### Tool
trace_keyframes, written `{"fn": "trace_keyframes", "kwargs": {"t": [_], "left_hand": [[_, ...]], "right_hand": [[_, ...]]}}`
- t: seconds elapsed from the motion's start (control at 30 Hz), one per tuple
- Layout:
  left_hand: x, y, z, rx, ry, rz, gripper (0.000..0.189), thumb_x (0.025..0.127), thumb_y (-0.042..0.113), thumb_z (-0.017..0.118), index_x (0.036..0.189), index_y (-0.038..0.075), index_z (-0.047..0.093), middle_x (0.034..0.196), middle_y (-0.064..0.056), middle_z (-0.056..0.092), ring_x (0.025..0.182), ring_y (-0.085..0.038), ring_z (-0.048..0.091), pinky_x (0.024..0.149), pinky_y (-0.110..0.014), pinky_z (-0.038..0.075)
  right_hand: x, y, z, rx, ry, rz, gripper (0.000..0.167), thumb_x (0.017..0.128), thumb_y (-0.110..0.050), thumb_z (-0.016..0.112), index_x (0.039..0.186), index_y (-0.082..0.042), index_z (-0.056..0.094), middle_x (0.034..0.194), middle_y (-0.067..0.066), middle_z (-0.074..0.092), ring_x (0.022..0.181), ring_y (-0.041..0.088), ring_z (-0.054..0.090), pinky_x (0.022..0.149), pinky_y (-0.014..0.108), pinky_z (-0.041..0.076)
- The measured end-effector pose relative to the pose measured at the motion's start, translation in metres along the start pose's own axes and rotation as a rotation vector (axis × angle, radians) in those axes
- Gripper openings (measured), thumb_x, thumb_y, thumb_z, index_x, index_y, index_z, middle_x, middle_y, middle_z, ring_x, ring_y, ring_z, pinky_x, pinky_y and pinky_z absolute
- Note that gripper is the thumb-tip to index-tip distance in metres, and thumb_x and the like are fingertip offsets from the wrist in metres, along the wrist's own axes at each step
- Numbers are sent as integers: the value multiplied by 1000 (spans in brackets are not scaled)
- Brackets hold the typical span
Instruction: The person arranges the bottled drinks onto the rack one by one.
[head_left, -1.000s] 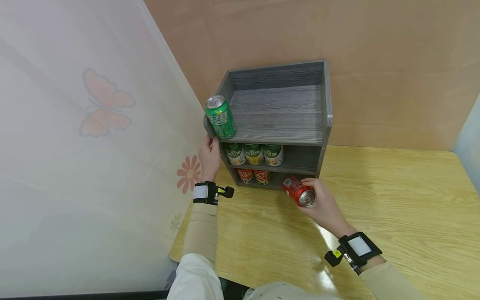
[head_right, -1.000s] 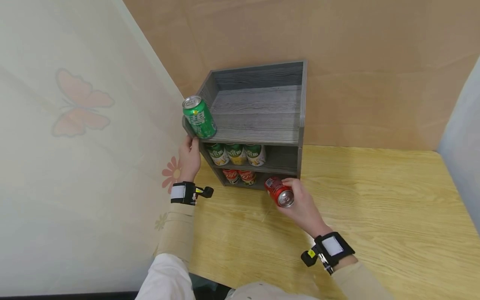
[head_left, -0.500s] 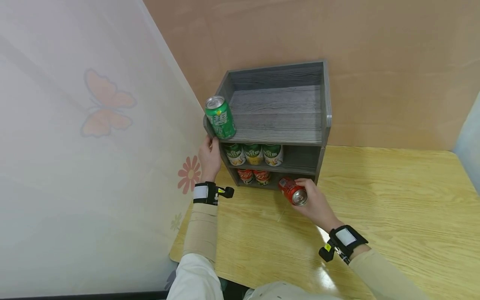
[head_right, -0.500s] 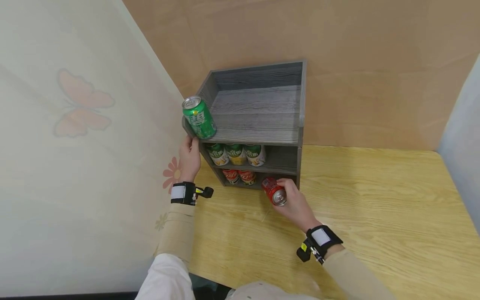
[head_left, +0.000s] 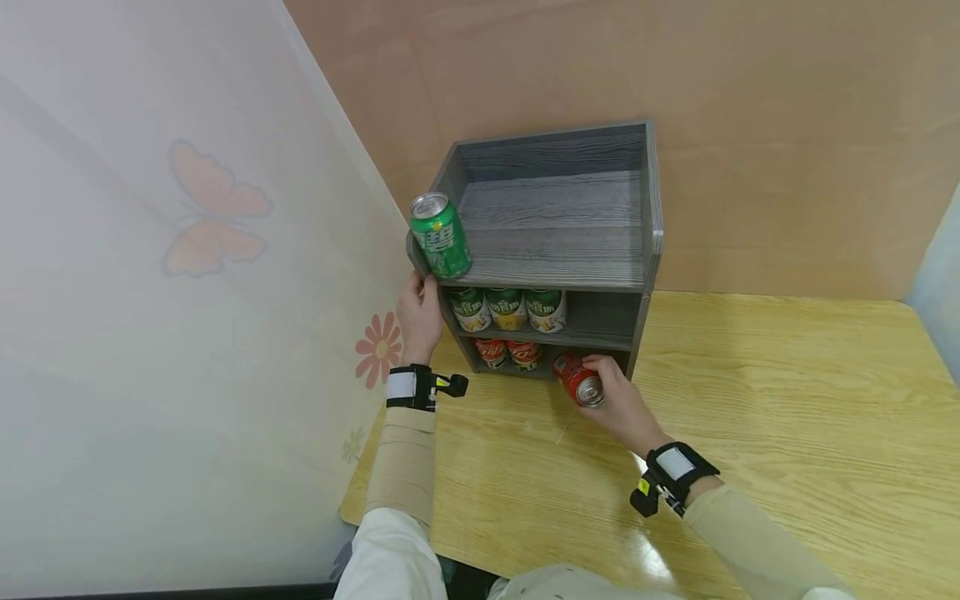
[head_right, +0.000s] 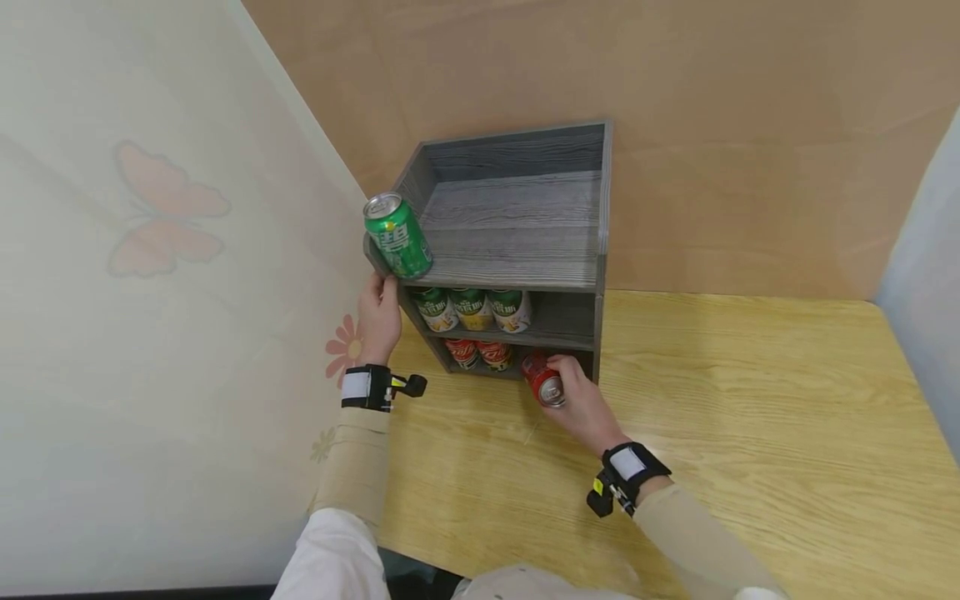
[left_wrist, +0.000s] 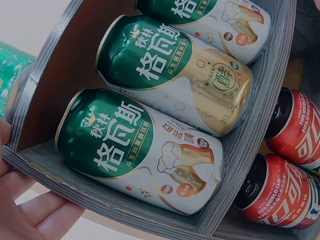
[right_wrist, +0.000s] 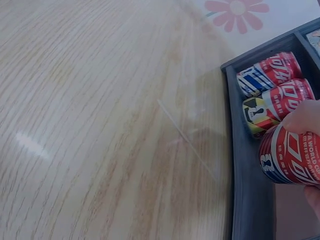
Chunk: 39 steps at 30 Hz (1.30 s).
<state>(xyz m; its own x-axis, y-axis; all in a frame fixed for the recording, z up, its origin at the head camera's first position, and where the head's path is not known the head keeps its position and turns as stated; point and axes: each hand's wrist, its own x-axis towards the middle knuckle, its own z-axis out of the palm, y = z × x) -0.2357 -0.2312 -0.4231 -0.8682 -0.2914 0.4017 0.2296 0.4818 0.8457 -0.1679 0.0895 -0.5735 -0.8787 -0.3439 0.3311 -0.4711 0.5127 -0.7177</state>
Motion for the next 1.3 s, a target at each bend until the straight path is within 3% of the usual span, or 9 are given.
{"fn": "trace_keyframes", "kwargs": {"t": [0.27,0.5,1.0,1.3], "left_hand": [[1,-1,0,-3,3,14,35,110,25,44,125,3,67,130,-13,66,121,-25,61,99,-42,51],[0,1,0,-11,1,6,36,110,26,43,125,4,67,130,-12,66,121,-24,61,99,-42,51],[0,2,-1,-10,-8,14,36,110,26,42,126,4,66,131,-13,65,123,-26,60,101,-42,50],[-1,2,0,-22,-4,24,36,110,26,43,125,4,67,130,-13,66,122,-25,60,100,-43,50]], "right_hand": [[2,4,7,-29,-4,3,82,70,4,90,136,-1,42,134,20,48,115,39,58,88,54,55],[4,6,11,-25,-25,69,80,74,3,88,138,-1,41,135,22,46,116,41,57,89,54,54],[11,12,14,-27,-8,75,76,74,2,88,135,1,43,129,24,49,110,44,59,85,56,55],[25,9,13,12,-68,172,73,79,-3,86,139,0,43,132,26,51,118,44,56,93,58,50]]}}
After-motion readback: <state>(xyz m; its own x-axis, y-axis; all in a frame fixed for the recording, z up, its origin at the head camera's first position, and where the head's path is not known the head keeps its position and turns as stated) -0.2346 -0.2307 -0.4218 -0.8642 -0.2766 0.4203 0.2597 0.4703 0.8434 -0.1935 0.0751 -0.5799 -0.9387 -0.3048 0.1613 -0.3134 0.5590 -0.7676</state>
